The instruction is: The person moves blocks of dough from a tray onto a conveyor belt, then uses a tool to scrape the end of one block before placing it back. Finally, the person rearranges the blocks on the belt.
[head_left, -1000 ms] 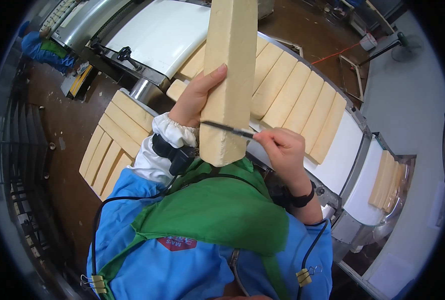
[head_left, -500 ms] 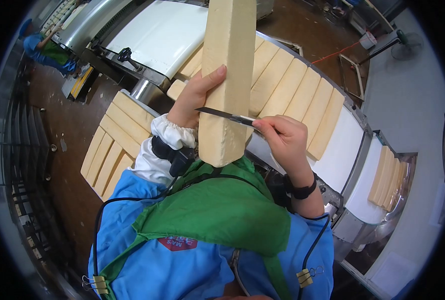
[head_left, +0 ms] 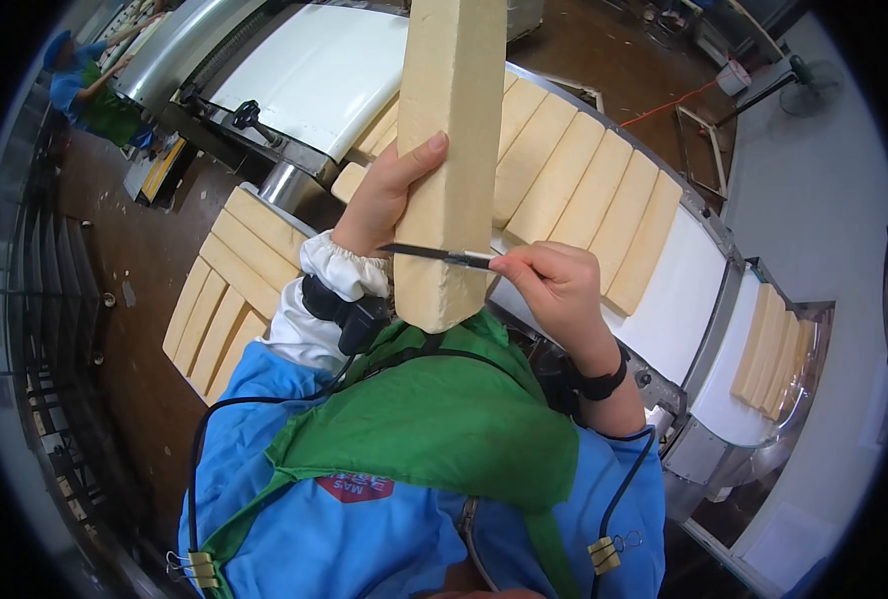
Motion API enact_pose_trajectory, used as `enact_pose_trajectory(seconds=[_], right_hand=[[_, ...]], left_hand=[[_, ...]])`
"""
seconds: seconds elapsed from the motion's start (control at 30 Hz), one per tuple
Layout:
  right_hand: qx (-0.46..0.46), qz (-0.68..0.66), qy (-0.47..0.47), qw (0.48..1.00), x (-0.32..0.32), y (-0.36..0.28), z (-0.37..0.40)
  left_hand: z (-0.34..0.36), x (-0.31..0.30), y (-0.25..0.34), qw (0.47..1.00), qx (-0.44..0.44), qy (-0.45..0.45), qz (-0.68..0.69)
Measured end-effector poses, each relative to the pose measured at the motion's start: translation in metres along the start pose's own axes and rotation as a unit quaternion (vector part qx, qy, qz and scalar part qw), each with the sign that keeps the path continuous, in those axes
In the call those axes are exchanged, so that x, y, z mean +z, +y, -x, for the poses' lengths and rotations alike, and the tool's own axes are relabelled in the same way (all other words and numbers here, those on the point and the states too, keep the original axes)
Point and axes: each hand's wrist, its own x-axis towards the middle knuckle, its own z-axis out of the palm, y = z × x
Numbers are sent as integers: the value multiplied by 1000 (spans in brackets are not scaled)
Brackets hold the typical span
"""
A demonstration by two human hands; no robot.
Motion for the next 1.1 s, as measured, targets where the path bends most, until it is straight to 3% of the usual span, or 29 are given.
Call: enact_pose_trajectory(seconds=[0.17,0.43,0.67,0.87,1.1], right_hand=[[10,-34,-68,997,-5,24,31],[12,-8,21,1000,-5,9,0],[51,-22,-37,998,-11,22,21],[30,0,32,999,-2,7,-3],[43,9,-28,999,-14,10,16]], left_hand=[[0,-6,1,999,-7,17,33],[-2,1,-1,999,-14,24,33],[3,-4,1,999,-21,22,29],[-3,0,-1,1000,2,16,-7],[2,-1,4,1000,2,9,-27]])
